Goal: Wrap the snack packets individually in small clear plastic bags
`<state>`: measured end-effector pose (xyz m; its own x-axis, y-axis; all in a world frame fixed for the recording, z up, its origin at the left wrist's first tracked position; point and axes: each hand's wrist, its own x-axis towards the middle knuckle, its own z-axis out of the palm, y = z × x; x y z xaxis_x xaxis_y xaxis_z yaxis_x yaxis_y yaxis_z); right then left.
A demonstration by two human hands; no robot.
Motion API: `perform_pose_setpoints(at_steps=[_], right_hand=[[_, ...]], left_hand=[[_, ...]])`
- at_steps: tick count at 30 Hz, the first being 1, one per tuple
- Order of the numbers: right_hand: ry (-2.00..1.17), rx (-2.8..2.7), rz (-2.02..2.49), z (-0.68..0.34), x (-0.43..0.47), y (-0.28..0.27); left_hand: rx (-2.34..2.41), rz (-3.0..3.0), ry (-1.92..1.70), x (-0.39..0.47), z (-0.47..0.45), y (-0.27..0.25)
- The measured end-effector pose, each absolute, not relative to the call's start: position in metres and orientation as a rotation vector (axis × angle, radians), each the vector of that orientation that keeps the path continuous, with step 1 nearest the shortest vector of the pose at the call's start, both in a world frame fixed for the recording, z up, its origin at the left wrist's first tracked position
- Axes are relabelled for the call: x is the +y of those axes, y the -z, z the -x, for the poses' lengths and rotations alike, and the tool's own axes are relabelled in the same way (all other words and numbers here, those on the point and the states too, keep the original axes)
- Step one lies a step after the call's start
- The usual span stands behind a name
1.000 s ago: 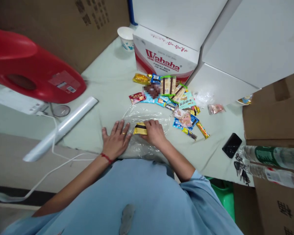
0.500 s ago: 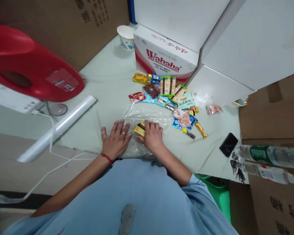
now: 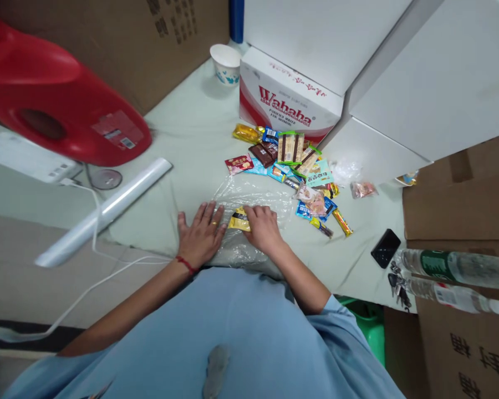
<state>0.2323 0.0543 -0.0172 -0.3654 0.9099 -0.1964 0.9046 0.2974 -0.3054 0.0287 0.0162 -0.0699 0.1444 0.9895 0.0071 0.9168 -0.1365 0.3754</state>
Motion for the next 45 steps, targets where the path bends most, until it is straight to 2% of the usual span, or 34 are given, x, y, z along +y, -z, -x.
perform_pose_setpoints(at_steps=[5,10,13,16,21,29,32,40,45], right_hand=[[-0.666,-2.429,1.64,-0.253,0.043,0.014],[-0.888,-2.498,1.086,-0.312,0.003,-0.004],[-0.961,-2.584,0.989,-0.329,-0.019,0.006],[-0.905,-2.518,1.081,-0.33,-0.029,0.024],[-0.868,-2.389,1.135,-0.326,-0.029,0.036],[-0.859,-2.382,1.09,-0.331,-0.03,0.033],[-0.879,-2.35,1.095,-0.332,-0.031,0.033],[-0.967,-2.236,1.132,-0.335,-0.032,0.025],[-0.966,-2.167,1.098,-0.337,-0.02,0.017]], left_hand=[[1.831,-2.064,-0.517,0.014,-0.015,0.07],[1.579,-2.233,-0.702,0.003,0.022,0.068],[1.338,-2.407,-0.501,0.0,0.04,0.065],[1.395,-2.415,-0.295,0.003,0.049,0.06],[1.461,-2.418,-0.462,0.014,0.042,0.042],[0.805,-2.593,-0.08,0.031,0.007,0.013],[0.873,-2.603,-0.069,0.035,0.013,0.016],[1.178,-2.692,-0.368,0.036,0.029,0.029],[1.413,-2.317,-0.519,0.032,0.026,0.048]])
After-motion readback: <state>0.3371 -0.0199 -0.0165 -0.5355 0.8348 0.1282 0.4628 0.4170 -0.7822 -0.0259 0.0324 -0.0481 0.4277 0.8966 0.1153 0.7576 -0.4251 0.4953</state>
